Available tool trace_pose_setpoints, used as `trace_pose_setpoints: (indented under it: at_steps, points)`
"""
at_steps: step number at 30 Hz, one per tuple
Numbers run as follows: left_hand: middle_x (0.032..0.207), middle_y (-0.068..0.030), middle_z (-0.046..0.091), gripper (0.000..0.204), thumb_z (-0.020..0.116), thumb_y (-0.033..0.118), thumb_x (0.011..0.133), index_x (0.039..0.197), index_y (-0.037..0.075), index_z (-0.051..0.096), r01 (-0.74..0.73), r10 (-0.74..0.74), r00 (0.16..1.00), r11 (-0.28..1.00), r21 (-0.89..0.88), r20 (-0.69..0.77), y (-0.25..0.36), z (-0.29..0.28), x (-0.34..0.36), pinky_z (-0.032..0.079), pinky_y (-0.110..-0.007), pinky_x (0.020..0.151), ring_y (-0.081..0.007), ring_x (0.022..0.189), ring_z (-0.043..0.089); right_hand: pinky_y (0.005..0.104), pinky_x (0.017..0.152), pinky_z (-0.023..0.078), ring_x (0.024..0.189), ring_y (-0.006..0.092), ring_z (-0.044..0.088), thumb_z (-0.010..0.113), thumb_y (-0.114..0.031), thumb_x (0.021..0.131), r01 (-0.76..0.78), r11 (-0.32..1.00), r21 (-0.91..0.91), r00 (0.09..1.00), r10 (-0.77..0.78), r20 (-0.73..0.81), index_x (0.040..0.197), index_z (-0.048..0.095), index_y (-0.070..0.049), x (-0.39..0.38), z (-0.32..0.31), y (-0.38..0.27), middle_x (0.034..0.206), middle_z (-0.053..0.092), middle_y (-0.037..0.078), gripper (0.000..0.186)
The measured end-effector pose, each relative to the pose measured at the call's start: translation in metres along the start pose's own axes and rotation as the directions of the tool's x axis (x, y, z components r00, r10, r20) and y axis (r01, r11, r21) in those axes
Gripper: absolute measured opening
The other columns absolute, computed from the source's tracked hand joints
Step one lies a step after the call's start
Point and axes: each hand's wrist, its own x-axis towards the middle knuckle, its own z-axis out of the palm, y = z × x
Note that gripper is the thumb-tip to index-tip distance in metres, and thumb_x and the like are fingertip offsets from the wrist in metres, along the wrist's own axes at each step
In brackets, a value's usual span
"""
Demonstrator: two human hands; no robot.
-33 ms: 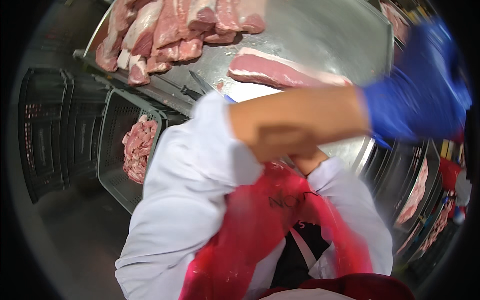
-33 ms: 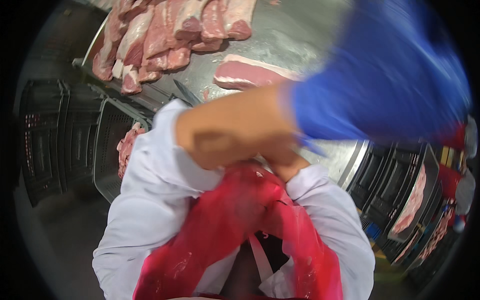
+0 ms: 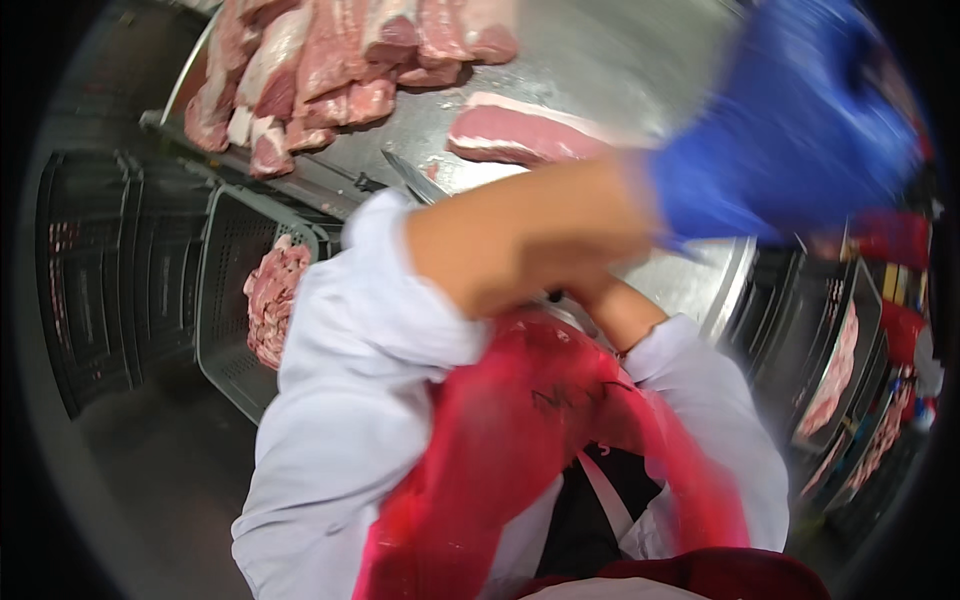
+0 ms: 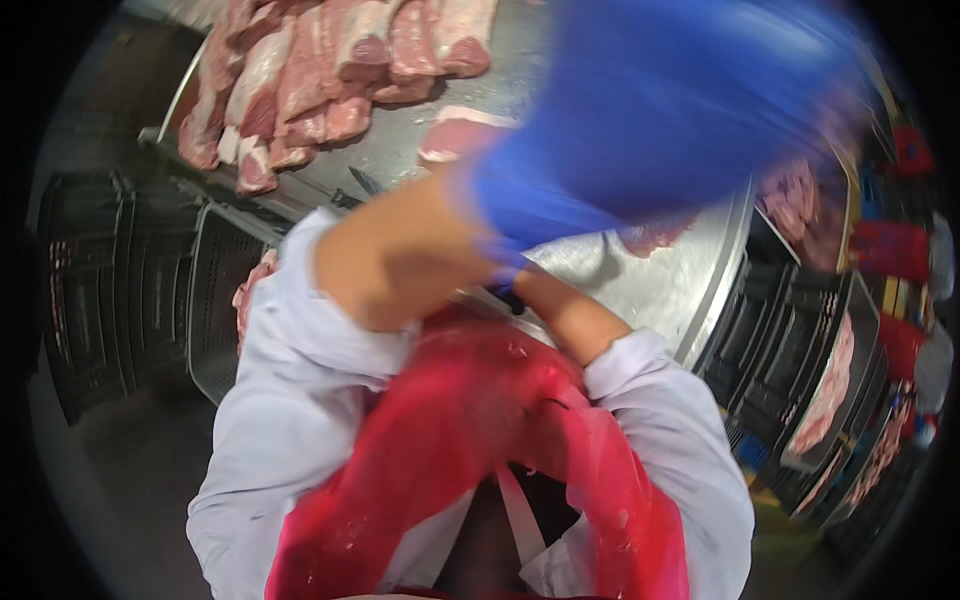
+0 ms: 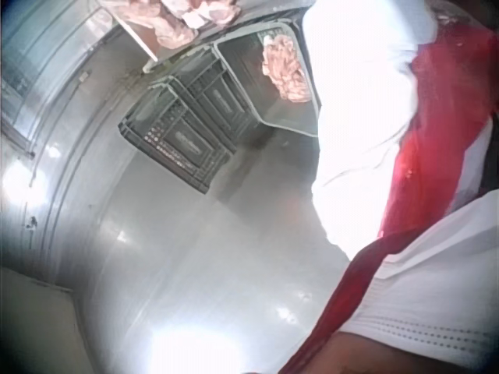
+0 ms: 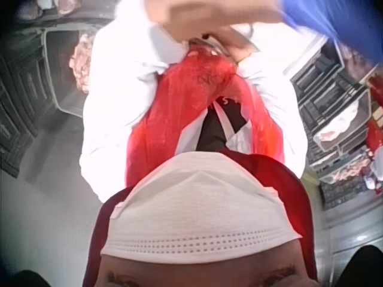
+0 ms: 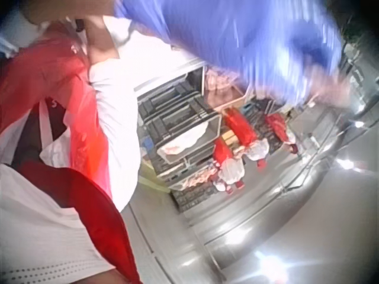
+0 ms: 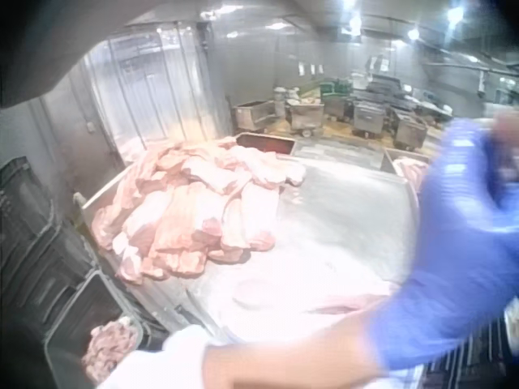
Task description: The person uses a knife to trim fat and slice large pieces of raw meat on a stainless steel table. They handle the meat with gloved hands, separating lean portions from fat and placing the cut pieces into a nearby crate.
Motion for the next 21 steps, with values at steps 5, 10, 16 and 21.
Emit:
trace_pose_setpoints:
  at_steps: [5, 10, 16, 21]
  points:
    - [0.088, -0.0066, 0.065, 0.019, 0.071, 0.012, 0.089, 0.104, 0.001, 0.068, 0.464, -0.502, 0.862, 0.838, 0.287, 0.074, -0.026, -0.146, -0.089, 0.049, -0.028, 0.069, -0.0147, 0.075, 0.060, 0.0383, 0.070, 0.051, 0.065, 0.0244, 0.063, 0.059, -0.015, 0.089, 0.033, 0.999, 0.012, 0.997, -0.034, 0.066, 0.162, 0.022, -0.026, -0.146, -0.016, 0.082, 0.080, 0.067, 0.017, 0.082]
    - [0.087, -0.0089, 0.068, 0.027, 0.071, 0.015, 0.087, 0.108, 0.000, 0.065, 0.712, -0.904, 0.422, 0.280, 0.644, -0.073, -0.133, -0.263, -0.310, 0.052, -0.034, 0.075, -0.0195, 0.079, 0.064, 0.0299, 0.058, 0.052, 0.056, 0.0135, 0.061, 0.064, -0.011, 0.089, -0.262, 0.958, 0.118, 0.965, 0.263, 0.008, 0.162, 0.023, -0.027, -0.277, -0.021, 0.114, 0.077, 0.068, 0.007, 0.085]
    - [0.104, -0.0192, 0.065, 0.050, 0.078, 0.019, 0.076, 0.117, -0.002, 0.059, 0.174, -0.680, 0.729, 0.295, 0.939, 0.078, -0.129, -0.243, -0.312, 0.052, -0.044, 0.085, -0.0333, 0.095, 0.065, 0.0272, 0.051, 0.049, 0.054, 0.0116, 0.057, 0.066, -0.015, 0.093, -0.332, 0.843, 0.423, 0.839, 0.468, -0.276, 0.159, 0.029, -0.016, -0.300, -0.022, 0.126, 0.075, 0.063, 0.005, 0.075]
    - [0.108, -0.0198, 0.064, 0.055, 0.077, 0.025, 0.071, 0.117, 0.001, 0.060, 0.196, -0.690, 0.710, 0.385, 0.902, 0.140, -0.122, -0.245, -0.287, 0.049, -0.047, 0.093, -0.0399, 0.103, 0.060, 0.0327, 0.058, 0.050, 0.056, 0.0164, 0.058, 0.064, -0.016, 0.091, -0.321, 0.919, 0.230, 0.873, 0.382, -0.304, 0.159, 0.029, -0.019, -0.251, -0.025, 0.119, 0.064, 0.058, 0.008, 0.076]
